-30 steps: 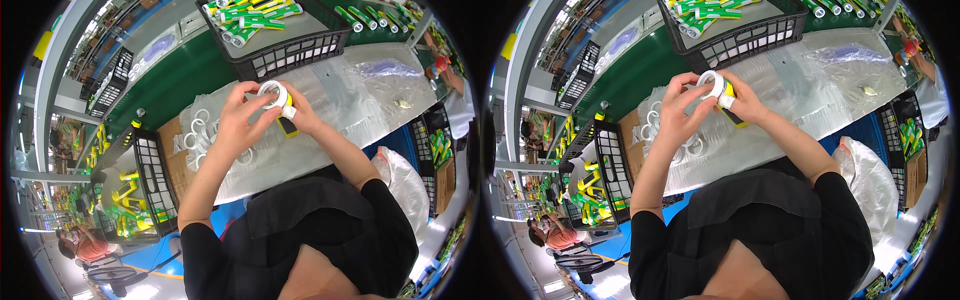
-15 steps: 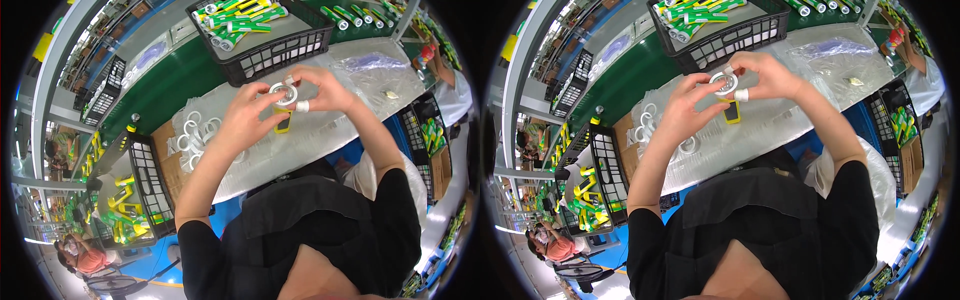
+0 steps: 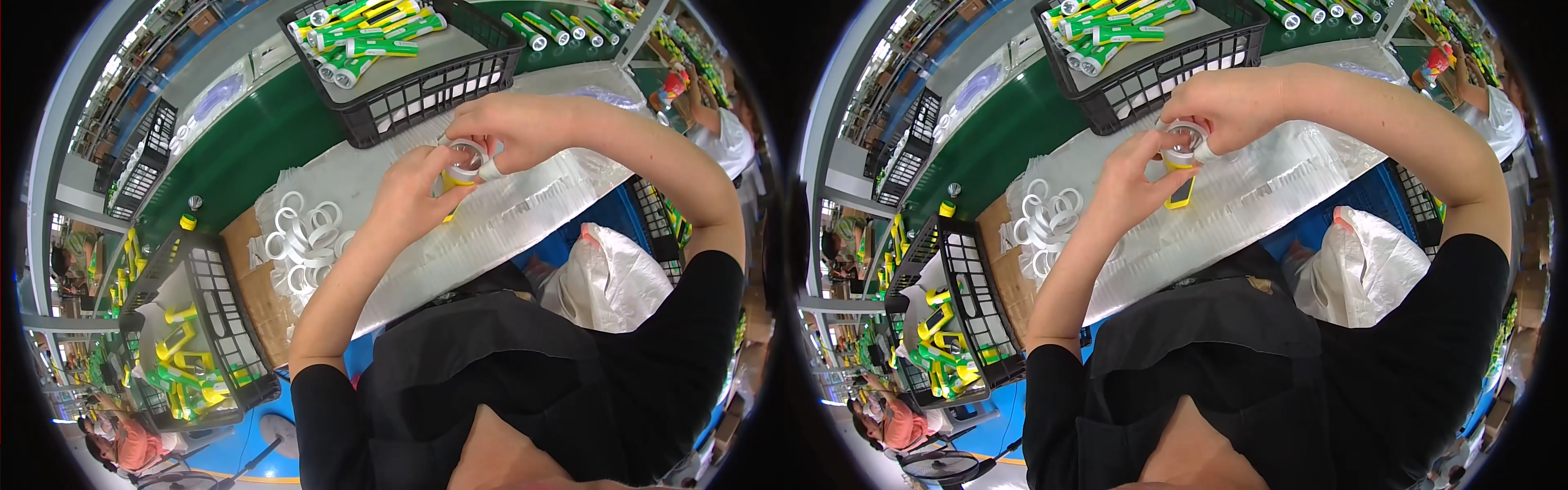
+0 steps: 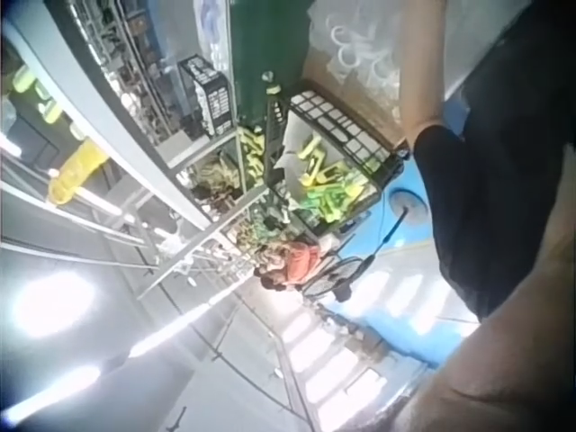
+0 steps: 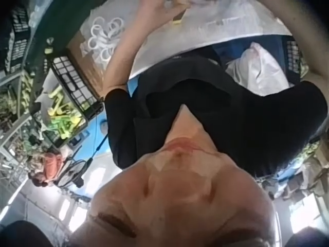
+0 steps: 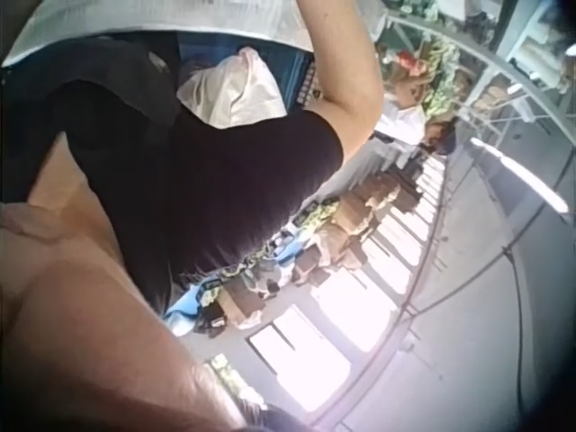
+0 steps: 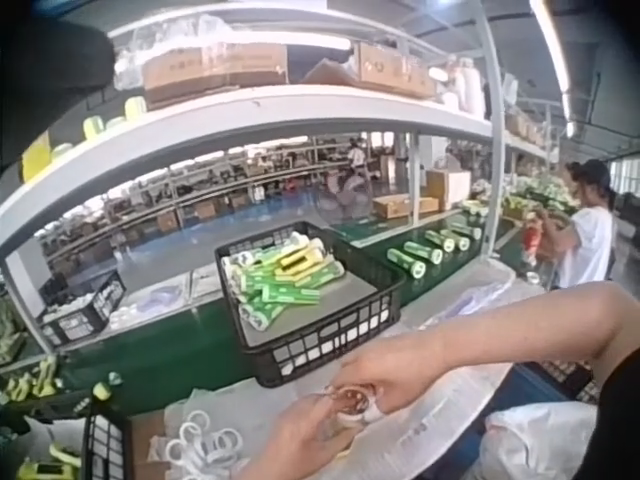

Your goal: Assembling portable flashlights by attaching components including lenses and heads.

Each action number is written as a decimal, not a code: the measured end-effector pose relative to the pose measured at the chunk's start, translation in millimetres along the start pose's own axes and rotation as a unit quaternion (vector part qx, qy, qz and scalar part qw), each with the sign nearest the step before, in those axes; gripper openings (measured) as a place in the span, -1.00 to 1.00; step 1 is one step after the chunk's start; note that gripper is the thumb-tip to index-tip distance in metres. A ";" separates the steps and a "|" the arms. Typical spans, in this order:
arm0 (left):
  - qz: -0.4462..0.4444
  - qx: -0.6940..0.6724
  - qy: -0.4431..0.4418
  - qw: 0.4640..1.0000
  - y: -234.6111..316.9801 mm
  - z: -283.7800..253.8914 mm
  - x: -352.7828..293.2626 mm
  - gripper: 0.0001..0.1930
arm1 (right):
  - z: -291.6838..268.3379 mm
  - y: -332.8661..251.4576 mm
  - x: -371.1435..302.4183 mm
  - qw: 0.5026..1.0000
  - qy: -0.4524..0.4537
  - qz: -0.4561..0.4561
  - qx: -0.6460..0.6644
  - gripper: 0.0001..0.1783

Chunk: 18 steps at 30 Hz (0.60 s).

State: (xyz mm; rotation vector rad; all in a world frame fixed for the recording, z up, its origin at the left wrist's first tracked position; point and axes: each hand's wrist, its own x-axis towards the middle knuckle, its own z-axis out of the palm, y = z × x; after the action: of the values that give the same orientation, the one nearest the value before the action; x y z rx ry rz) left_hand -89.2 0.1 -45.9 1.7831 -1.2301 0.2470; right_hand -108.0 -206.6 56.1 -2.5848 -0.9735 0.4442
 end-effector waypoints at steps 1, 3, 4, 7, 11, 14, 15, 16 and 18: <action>0.000 -0.002 0.001 1.000 -0.4 0.0 0.4 -0.61 | 1.3 0.7 0.2 1.000 -0.001 0.002 0.000 -0.51; 0.006 -0.026 0.011 1.000 0.3 -0.2 0.5 -0.61 | 5.1 -0.5 -0.2 0.998 0.035 -0.044 -0.040 -0.53; 0.006 -0.029 0.011 1.000 -1.2 -0.7 0.1 -0.61 | 4.7 -1.3 0.6 0.998 0.034 -0.042 -0.039 -0.53; -0.004 -0.021 0.005 1.000 -6.4 -0.8 1.5 -0.63 | 3.7 -7.6 7.4 0.998 0.027 -0.008 -0.065 -0.60; -0.026 -0.013 0.024 0.999 -5.7 3.1 3.4 -0.64 | 7.0 -23.0 18.1 0.968 0.000 0.215 -0.131 -0.62; -0.041 -0.030 0.032 0.998 -6.8 2.9 4.7 -0.63 | 25.1 7.6 10.0 0.973 0.144 0.127 -0.129 -0.57; -0.043 -0.029 0.036 0.998 -7.8 1.7 3.4 -0.63 | 25.4 8.3 9.8 0.959 0.271 -0.018 -0.074 -0.54; -0.042 -0.026 0.039 0.998 -9.7 1.7 1.9 -0.63 | 25.4 9.5 9.8 0.959 0.272 -0.021 -0.076 -0.54; -0.022 -0.010 0.035 0.999 -13.7 2.1 -0.9 -0.63 | 20.9 7.6 9.5 0.987 0.145 -0.043 -0.061 -0.46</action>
State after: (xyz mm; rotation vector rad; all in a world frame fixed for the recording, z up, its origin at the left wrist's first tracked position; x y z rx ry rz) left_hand -79.0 0.1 -55.4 1.7669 -1.1395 0.2677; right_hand -105.3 -201.3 32.7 -2.6042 -1.0281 -0.0157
